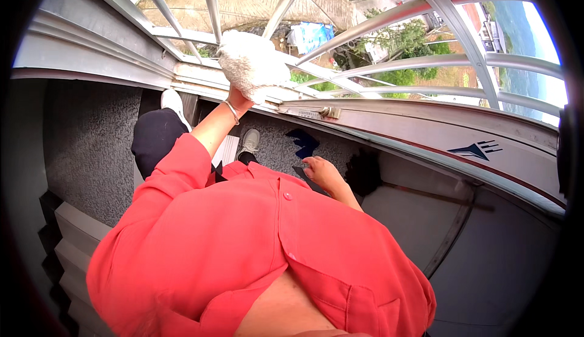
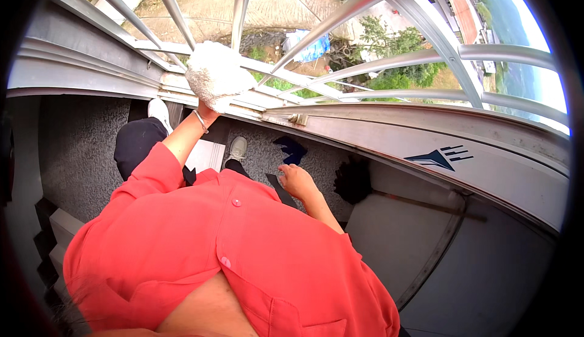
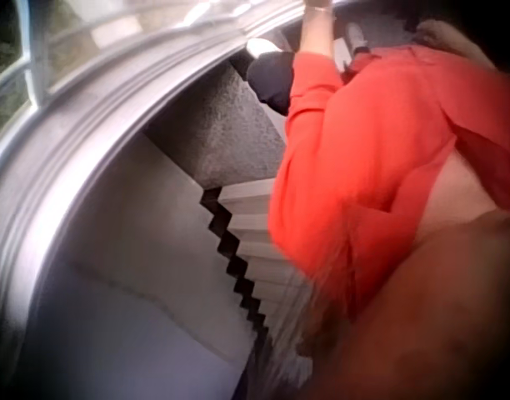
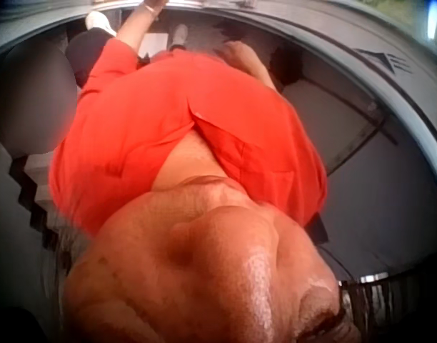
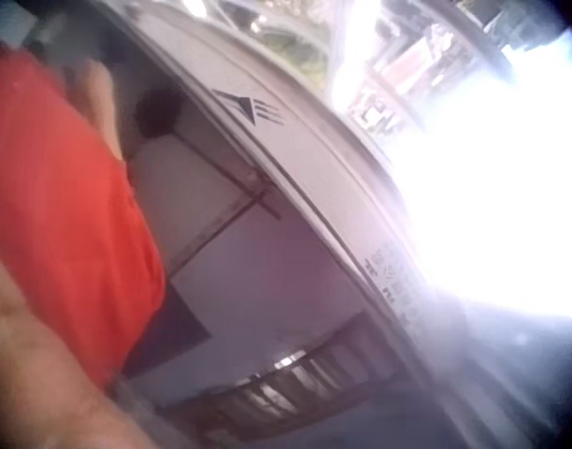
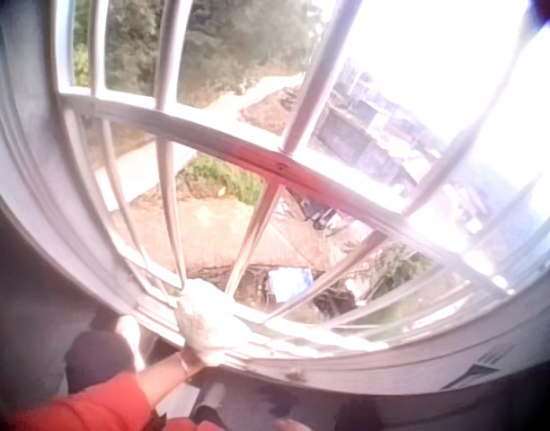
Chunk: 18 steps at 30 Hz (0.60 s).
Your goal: The person kneels on the floor and wipes the metal window frame and sill using a cloth. They systematically clean the vertical bars and horizontal sections of the frame.
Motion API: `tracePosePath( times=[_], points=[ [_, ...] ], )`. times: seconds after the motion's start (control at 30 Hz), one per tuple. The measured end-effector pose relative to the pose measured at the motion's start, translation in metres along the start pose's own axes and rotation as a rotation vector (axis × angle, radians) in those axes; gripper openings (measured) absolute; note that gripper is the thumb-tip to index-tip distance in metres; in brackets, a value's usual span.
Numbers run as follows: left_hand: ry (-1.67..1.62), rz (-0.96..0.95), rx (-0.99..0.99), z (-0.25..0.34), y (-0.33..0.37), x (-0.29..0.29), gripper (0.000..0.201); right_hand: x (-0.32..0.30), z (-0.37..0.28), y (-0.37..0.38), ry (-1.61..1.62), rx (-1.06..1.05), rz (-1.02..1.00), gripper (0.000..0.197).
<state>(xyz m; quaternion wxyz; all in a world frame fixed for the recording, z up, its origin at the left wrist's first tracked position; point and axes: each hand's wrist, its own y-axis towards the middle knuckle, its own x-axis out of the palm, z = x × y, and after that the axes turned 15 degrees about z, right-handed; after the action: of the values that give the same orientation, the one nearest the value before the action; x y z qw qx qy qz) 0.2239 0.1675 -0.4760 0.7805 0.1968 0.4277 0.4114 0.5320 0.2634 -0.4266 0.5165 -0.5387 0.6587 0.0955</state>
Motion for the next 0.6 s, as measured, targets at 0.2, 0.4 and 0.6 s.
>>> tracePosePath(
  times=[0.2, 0.4, 0.6],
  points=[
    [-0.583, 0.227, -0.153, 0.117, 0.169, -0.015, 0.037, 0.0, -0.003, 0.001, -0.01, -0.033, 0.067, 0.028],
    [-0.266, 0.738, 0.32, 0.106, 0.2, 0.07, 0.023, 0.014, 0.007, -0.01, 0.05, 0.023, -0.02, 0.029],
    [-0.684, 0.064, -0.245, 0.059, 0.121, 0.078, 0.027, 0.022, 0.015, -0.017, 0.025, 0.076, -0.033, 0.028]
  ],
)
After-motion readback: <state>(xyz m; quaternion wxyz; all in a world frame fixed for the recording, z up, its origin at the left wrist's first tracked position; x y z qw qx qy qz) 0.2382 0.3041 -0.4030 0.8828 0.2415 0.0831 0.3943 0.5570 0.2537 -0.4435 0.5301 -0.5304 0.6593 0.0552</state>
